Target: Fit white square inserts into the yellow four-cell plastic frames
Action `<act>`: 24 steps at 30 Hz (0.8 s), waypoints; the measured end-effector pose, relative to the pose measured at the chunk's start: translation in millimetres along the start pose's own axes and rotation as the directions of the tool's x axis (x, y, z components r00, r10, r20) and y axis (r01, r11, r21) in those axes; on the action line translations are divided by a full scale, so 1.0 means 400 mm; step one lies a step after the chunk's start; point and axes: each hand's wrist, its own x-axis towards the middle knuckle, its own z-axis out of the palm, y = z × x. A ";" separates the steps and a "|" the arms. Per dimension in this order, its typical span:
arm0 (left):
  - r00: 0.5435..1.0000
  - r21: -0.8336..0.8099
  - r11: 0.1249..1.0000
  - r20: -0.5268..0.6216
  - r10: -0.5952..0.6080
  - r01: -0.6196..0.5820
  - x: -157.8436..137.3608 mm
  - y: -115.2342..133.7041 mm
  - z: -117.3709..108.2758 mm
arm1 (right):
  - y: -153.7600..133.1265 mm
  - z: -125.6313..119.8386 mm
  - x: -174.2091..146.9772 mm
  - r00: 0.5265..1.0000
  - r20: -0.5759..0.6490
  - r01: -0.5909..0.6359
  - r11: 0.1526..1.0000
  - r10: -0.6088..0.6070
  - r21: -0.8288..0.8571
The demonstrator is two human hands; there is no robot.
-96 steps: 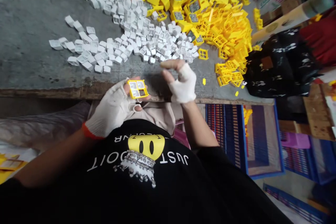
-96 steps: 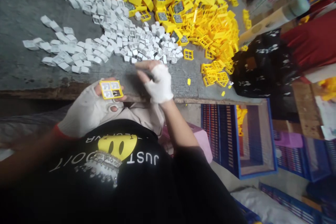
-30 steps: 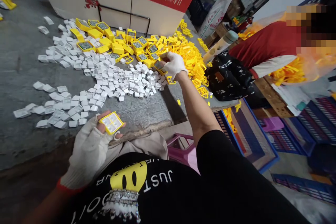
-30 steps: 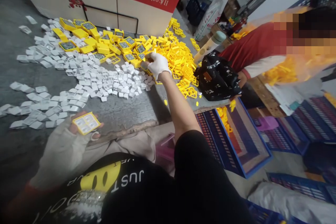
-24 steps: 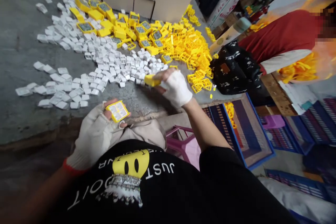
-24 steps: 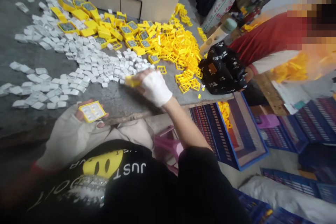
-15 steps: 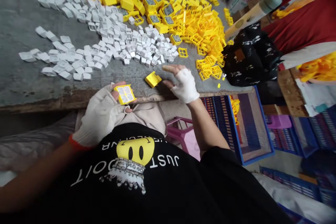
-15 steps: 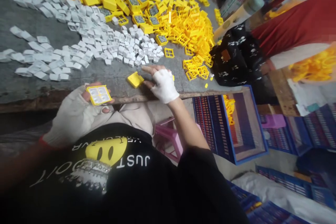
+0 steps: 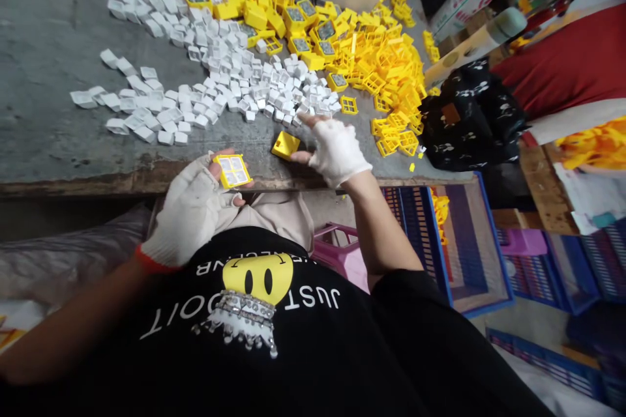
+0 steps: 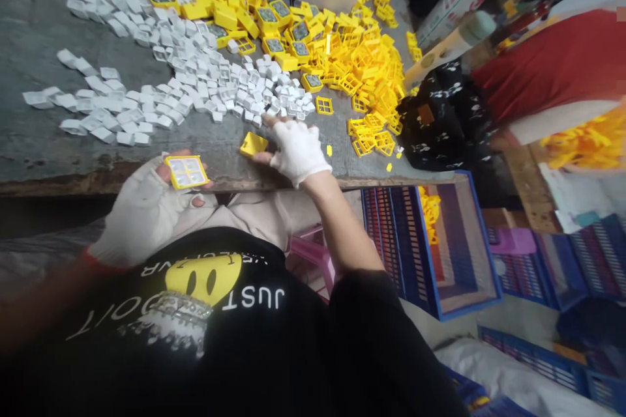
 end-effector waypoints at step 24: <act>0.993 -0.080 0.990 0.035 -0.115 0.117 -0.024 0.028 0.062 | -0.044 0.019 -0.073 0.825 -0.309 0.560 0.754 -0.473 0.342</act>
